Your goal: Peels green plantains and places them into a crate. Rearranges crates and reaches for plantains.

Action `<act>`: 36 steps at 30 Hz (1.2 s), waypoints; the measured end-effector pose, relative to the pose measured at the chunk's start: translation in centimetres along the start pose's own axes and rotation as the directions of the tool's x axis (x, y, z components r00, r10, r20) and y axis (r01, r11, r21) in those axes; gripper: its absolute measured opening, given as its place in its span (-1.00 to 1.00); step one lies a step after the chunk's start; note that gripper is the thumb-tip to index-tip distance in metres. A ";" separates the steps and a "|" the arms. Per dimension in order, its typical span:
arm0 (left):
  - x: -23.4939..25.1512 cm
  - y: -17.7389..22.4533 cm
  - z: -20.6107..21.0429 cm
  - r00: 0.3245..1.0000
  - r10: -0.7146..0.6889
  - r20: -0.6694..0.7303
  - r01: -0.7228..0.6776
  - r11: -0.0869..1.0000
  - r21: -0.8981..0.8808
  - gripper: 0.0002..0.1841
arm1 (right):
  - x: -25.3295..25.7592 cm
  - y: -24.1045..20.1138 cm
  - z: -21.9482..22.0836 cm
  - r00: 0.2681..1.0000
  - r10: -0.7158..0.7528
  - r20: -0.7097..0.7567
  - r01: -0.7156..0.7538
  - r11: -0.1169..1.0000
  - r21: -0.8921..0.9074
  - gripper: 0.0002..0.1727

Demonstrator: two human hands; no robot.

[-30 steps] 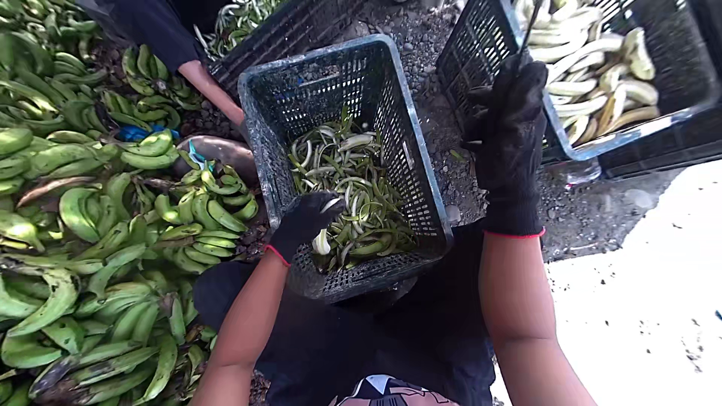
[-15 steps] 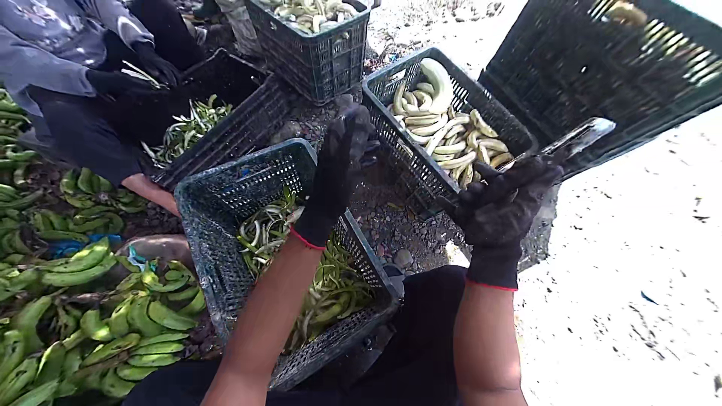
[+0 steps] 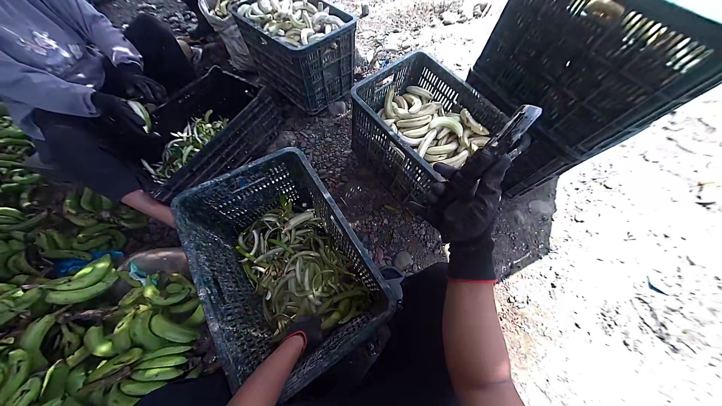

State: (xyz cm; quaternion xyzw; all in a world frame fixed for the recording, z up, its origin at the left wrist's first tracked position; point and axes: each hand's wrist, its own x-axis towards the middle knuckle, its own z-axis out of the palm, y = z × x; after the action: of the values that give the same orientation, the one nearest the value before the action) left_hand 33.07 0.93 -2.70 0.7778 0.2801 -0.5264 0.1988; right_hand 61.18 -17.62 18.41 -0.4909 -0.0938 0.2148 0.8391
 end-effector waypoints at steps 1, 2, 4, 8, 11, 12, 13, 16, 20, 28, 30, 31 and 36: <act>0.2 -0.4 -0.2 1.000 0.027 0.000 -0.027 1.000 -0.011 -0.45 | -0.2 0.0 0.1 1.000 0.012 0.001 -0.012 1.000 -0.020 -0.13; 0.5 -0.9 -0.3 0.998 0.056 -0.009 -0.056 0.997 -0.055 -0.48 | -0.3 0.1 0.1 1.000 0.013 0.012 -0.013 0.999 -0.036 -0.13; 0.9 -1.9 -0.4 0.992 0.061 -0.112 -0.085 0.971 -0.223 -0.53 | -0.7 0.0 0.3 1.000 0.000 0.017 0.001 0.998 -0.063 -0.15; -1.5 -1.5 -1.6 0.905 0.026 -0.426 -0.273 0.802 -0.532 -0.58 | 1.5 -0.5 1.7 0.998 0.019 -0.066 -0.019 1.000 0.005 -0.20; -1.8 0.2 -2.4 0.839 0.023 -0.543 -0.436 0.625 -0.648 -0.51 | 1.6 -0.5 2.6 0.999 0.026 -0.032 -0.026 1.000 0.001 -0.18; -1.2 0.8 -2.3 0.833 0.047 -0.552 -0.471 0.583 -0.662 -0.48 | 1.5 -0.1 2.7 1.000 -0.029 0.002 0.029 0.999 -0.022 -0.29; -0.4 1.6 -2.1 0.831 0.064 -0.552 -0.488 0.559 -0.670 -0.46 | 1.5 0.2 2.6 0.996 -0.069 0.055 0.072 0.996 -0.052 -0.42; -0.4 4.5 -2.6 0.883 0.072 -0.463 -0.375 0.701 -0.607 -0.35 | 1.8 0.9 3.3 0.986 -0.121 0.113 0.136 0.981 -0.141 -0.52; -0.4 5.6 -3.2 0.884 0.045 -0.466 -0.328 0.770 -0.547 -0.41 | 2.1 2.1 4.6 0.985 -0.066 0.156 0.095 0.978 -0.186 -0.49; -10.8 -5.2 -8.6 0.598 0.045 -0.800 -0.776 0.281 -0.564 -0.33 | 0.5 5.7 8.6 0.872 0.252 0.421 -0.159 0.957 -0.243 -0.27; -13.1 -7.0 -9.5 0.552 -0.139 -0.822 -0.821 0.081 -0.565 -0.37 | -0.1 7.5 9.5 0.778 0.328 0.536 -0.198 0.938 -0.286 -0.25; -13.1 -7.5 -9.3 0.561 -0.226 -0.796 -0.817 0.005 -0.577 -0.39 | -0.7 8.6 10.1 0.744 0.382 0.548 -0.240 0.918 -0.315 -0.20; -11.5 -7.7 -5.9 0.556 -0.433 -0.709 -0.717 0.182 -0.673 -0.36 | -5.7 14.3 12.6 0.622 0.673 0.400 -0.378 0.706 -0.599 -0.34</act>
State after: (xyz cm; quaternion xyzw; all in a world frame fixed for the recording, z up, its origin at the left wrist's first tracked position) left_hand 28.96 7.77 10.05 0.6282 0.5061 0.2291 0.5447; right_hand 47.62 -4.30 12.66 -0.5859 -0.2459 0.5717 0.5191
